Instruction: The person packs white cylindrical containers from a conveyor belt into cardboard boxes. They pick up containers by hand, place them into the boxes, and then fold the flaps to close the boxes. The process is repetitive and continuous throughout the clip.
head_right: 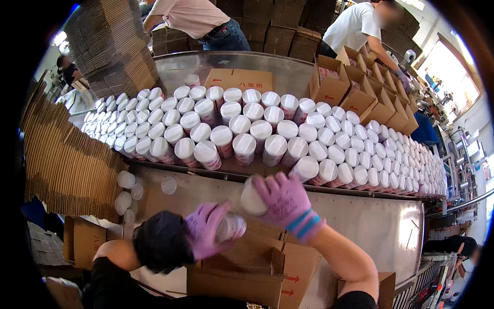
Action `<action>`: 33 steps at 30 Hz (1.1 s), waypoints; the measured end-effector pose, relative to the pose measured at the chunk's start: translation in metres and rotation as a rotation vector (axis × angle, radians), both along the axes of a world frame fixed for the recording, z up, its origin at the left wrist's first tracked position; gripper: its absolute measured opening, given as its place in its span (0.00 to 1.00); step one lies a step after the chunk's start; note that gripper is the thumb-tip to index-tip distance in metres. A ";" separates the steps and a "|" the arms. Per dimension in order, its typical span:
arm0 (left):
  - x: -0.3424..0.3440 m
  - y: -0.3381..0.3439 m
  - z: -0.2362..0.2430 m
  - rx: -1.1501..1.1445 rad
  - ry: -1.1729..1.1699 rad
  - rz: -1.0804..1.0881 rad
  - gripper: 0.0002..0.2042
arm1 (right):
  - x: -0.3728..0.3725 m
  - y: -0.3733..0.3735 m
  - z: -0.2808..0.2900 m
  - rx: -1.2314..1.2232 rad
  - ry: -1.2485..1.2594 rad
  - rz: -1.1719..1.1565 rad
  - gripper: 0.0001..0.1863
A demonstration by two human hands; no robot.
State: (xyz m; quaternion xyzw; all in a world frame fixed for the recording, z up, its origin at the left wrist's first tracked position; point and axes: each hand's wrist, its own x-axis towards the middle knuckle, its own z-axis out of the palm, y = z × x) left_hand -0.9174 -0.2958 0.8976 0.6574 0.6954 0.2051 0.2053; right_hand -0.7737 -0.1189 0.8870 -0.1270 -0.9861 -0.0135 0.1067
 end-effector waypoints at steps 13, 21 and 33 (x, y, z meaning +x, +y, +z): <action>-0.002 0.043 -0.078 -0.636 -0.583 -0.621 0.21 | 0.007 -0.066 -0.012 -1.049 -1.047 0.222 0.30; -0.073 0.108 -0.026 0.298 0.485 0.227 0.39 | -0.063 0.045 -0.024 0.064 -0.166 -0.201 0.46; -0.011 -0.001 0.011 0.071 0.368 -0.013 0.36 | 0.004 -0.019 0.011 -0.030 -0.008 0.012 0.38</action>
